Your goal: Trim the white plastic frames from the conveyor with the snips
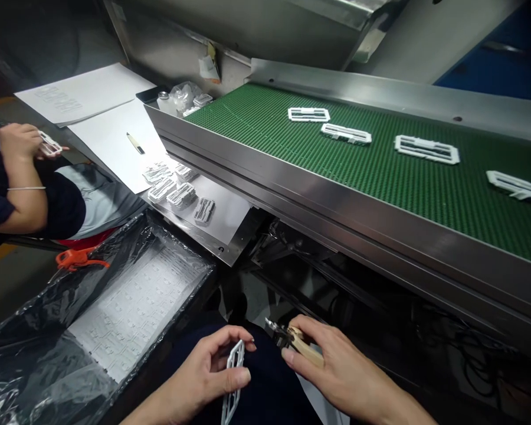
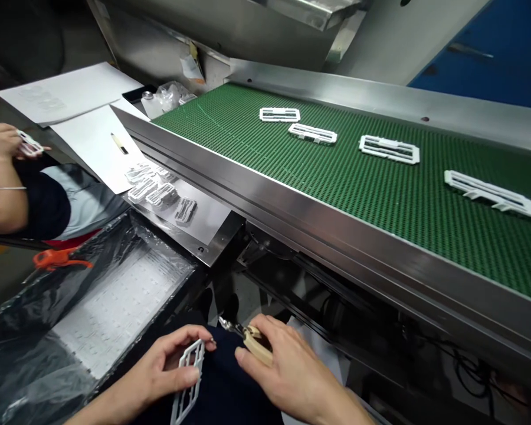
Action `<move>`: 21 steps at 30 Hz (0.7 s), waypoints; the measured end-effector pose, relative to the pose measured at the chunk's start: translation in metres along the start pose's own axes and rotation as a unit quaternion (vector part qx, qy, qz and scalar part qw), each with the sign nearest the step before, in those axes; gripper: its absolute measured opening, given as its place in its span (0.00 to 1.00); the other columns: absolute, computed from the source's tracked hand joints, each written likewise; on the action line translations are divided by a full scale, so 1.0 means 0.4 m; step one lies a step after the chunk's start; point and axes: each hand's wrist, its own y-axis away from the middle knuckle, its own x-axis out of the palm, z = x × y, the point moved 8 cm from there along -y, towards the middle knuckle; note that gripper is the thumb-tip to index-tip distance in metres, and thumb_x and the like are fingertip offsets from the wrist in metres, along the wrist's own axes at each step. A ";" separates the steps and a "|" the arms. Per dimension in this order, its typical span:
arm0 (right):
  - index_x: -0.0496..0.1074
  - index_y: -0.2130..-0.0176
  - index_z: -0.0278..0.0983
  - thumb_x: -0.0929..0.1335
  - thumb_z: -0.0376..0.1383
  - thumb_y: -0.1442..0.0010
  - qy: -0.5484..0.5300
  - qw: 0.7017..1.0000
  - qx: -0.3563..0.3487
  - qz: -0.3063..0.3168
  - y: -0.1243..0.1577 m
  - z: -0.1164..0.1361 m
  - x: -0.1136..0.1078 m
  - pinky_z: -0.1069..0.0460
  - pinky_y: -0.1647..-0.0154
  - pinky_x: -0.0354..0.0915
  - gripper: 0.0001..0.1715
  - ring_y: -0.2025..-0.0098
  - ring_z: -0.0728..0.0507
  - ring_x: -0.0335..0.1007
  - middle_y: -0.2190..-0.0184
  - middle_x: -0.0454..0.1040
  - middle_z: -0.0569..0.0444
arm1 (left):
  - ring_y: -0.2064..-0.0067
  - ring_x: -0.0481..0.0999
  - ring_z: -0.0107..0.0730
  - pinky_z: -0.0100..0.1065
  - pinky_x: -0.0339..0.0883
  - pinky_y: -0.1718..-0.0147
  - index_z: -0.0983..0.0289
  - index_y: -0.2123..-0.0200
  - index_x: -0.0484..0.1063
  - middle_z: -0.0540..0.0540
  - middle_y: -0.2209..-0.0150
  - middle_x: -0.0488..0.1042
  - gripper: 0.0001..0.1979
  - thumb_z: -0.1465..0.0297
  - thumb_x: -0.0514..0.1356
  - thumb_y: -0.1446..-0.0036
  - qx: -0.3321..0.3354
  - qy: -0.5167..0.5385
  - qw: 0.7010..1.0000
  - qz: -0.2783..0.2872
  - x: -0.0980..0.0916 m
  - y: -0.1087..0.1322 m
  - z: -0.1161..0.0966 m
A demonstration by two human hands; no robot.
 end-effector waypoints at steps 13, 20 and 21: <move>0.67 0.56 0.41 0.65 0.46 0.41 0.120 0.989 -0.002 -0.091 0.016 0.029 0.029 0.38 0.51 0.57 0.16 0.55 0.37 0.66 0.60 0.69 0.51 | 0.73 0.73 0.32 0.30 0.67 0.73 0.72 0.57 0.75 0.63 0.68 0.77 0.33 0.47 0.49 0.40 -0.073 0.223 0.969 -0.072 0.043 -0.015 0.026; 0.69 0.58 0.42 0.67 0.46 0.42 0.167 0.981 -0.023 -0.095 0.018 0.043 0.017 0.40 0.55 0.59 0.15 0.59 0.38 0.68 0.62 0.70 0.51 | 0.72 0.74 0.34 0.31 0.68 0.73 0.71 0.57 0.75 0.62 0.68 0.78 0.31 0.47 0.54 0.43 -0.066 0.209 0.973 -0.074 0.042 -0.011 0.017; 0.69 0.58 0.42 0.66 0.46 0.42 0.173 0.980 -0.025 -0.094 0.018 0.044 0.016 0.40 0.55 0.59 0.15 0.59 0.38 0.68 0.63 0.70 0.51 | 0.72 0.74 0.34 0.31 0.68 0.73 0.72 0.57 0.76 0.61 0.68 0.78 0.32 0.47 0.55 0.43 -0.067 0.207 0.974 -0.069 0.043 -0.010 0.013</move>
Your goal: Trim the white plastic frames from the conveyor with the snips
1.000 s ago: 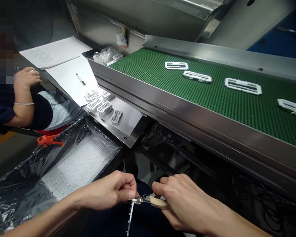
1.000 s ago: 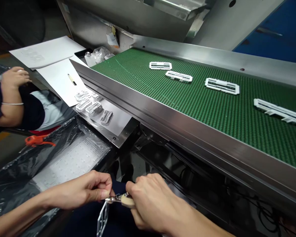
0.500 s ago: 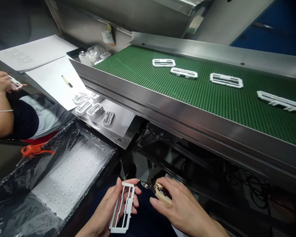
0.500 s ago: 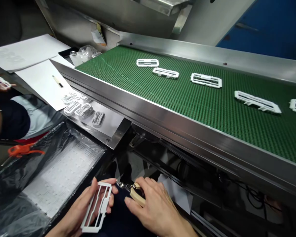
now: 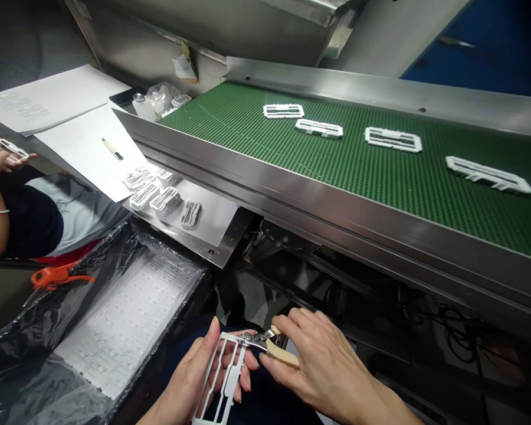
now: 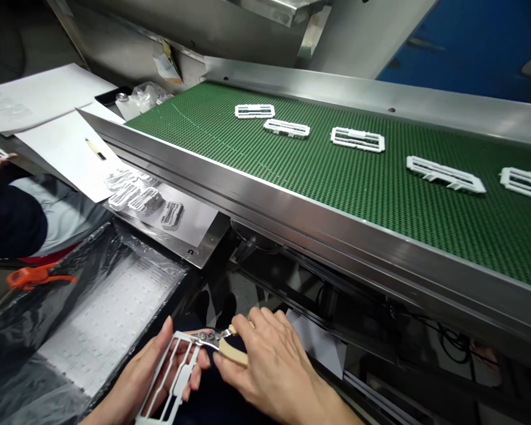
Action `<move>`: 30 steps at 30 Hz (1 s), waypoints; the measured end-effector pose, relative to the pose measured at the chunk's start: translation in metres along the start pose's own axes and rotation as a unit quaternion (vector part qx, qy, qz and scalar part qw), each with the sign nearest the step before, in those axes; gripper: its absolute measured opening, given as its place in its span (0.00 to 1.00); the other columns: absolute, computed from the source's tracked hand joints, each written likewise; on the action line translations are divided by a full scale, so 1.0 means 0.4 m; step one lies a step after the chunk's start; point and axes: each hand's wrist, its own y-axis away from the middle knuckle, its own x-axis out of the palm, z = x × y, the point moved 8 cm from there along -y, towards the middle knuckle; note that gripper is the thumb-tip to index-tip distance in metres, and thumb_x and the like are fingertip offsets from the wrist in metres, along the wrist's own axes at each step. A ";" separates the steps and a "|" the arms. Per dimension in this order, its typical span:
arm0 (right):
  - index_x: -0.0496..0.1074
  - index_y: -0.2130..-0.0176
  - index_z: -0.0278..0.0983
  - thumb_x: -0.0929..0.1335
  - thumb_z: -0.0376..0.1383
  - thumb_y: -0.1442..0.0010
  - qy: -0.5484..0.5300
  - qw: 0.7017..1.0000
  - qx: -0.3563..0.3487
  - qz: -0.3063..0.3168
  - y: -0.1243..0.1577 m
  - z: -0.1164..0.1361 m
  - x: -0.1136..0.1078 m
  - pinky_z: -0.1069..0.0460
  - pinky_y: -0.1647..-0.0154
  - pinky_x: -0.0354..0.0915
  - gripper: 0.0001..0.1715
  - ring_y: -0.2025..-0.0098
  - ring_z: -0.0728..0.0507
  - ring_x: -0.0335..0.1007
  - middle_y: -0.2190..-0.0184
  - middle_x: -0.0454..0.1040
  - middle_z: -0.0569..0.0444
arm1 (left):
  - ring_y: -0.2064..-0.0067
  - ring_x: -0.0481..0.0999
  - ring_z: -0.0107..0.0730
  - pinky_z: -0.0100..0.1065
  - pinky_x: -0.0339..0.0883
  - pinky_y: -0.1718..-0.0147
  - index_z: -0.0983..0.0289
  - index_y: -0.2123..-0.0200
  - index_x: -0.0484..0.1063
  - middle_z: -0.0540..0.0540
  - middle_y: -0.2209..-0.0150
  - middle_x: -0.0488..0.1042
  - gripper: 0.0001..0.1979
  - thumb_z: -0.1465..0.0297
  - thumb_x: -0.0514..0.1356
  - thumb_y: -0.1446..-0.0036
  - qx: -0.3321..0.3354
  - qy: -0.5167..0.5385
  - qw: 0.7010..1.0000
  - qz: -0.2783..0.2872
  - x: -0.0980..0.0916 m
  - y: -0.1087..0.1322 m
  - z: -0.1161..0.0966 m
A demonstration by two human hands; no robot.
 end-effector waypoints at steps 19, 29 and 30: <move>0.62 0.73 0.40 0.62 0.47 0.39 -0.073 0.997 0.009 -0.014 -0.025 -0.019 -0.004 0.53 0.72 0.51 0.16 0.74 0.48 0.63 0.76 0.67 0.59 | 0.73 0.74 0.32 0.28 0.67 0.74 0.73 0.62 0.78 0.60 0.72 0.76 0.31 0.49 0.53 0.41 -0.031 0.031 0.999 0.004 0.004 0.003 -0.013; 0.58 0.72 0.41 0.61 0.49 0.38 -0.200 0.976 0.087 -0.029 -0.026 -0.072 -0.005 0.53 0.72 0.54 0.18 0.73 0.47 0.59 0.75 0.65 0.60 | 0.74 0.74 0.33 0.29 0.68 0.76 0.75 0.54 0.75 0.61 0.72 0.76 0.30 0.54 0.46 0.35 -0.045 0.114 0.992 -0.013 0.017 -0.013 -0.024; 0.57 0.72 0.40 0.61 0.49 0.37 -0.221 0.971 0.087 -0.027 -0.025 -0.075 -0.001 0.54 0.73 0.54 0.19 0.74 0.48 0.58 0.76 0.64 0.61 | 0.74 0.74 0.33 0.29 0.68 0.76 0.74 0.54 0.75 0.61 0.72 0.76 0.30 0.55 0.45 0.34 -0.046 0.121 0.991 -0.012 0.020 -0.015 -0.026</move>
